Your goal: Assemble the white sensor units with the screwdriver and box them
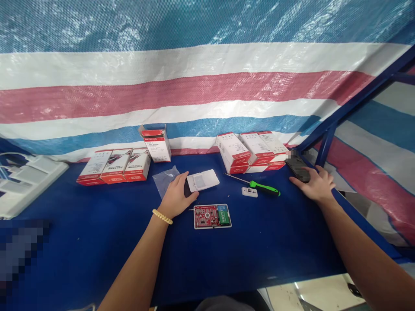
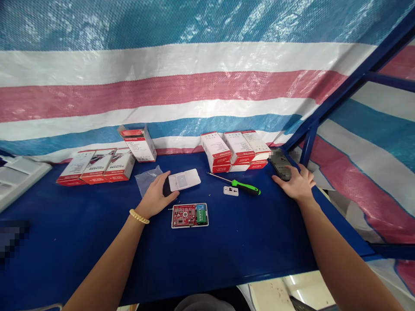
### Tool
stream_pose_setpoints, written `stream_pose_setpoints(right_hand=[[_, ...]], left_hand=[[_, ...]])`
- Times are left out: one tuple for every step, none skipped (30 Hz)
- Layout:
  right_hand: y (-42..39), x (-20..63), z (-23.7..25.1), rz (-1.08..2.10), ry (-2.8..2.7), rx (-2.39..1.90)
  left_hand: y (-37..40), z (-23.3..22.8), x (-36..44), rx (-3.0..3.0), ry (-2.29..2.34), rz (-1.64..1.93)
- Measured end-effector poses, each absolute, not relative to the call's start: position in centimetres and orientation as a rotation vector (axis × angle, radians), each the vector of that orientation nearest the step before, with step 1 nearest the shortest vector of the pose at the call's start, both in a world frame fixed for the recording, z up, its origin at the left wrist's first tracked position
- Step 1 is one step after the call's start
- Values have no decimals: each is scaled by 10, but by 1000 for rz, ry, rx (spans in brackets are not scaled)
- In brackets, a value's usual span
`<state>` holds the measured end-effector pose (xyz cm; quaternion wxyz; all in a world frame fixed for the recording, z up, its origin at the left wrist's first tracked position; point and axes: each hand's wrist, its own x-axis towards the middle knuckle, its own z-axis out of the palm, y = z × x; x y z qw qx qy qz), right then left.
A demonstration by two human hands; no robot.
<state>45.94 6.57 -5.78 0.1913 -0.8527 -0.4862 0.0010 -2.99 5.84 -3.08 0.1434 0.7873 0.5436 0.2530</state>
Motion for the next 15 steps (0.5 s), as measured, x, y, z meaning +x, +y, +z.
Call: stream_pose_setpoints(right_hand=[[65,459,-58,-18,-1355,-2372],[64,458,-58,-43,-1343,-2347],[63,457,-57,-75,-1332,-2324],[62,456,-57,-107,-1325,-2304],[61,456,-56,-122,-1326,-2290],[61,457,-54,-117,-1331,-2282],[61,458,-53,-93,-1332,-2280],[62,461,-52,-54,-1326,-2284],[63,463,-51,-5,-1320,-2292],[64,467,-51,29,-1316,-2299],[66,471,-52,42,-1332,-2296],[67,474,-53,32,-1376,-2274],[68,477,-55,3,-1429,-2238],[69,479,-57,-37,-1485,-2193],[70,481,-60,-83,-1530,-2148]], left_hand=[[57,-28,-29,2288,1571,777],[56,-26,-29,2316,1573,835],[55,-23,-28,2353,1574,898],[54,-20,-27,2394,1572,956],[52,-18,-27,2433,1569,1000],[51,-17,-26,2466,1565,1026],[50,-17,-26,2494,1561,1028],[49,-17,-26,2520,1554,1012],[49,-17,-26,2542,1543,993],[50,-17,-26,2558,1526,985],[51,-17,-26,2565,1508,1004],[52,-16,-27,2552,1491,1055],[53,-13,-27,2513,1482,1133],[52,-9,-28,2449,1481,1218],[49,-4,-29,2360,1492,1287]])
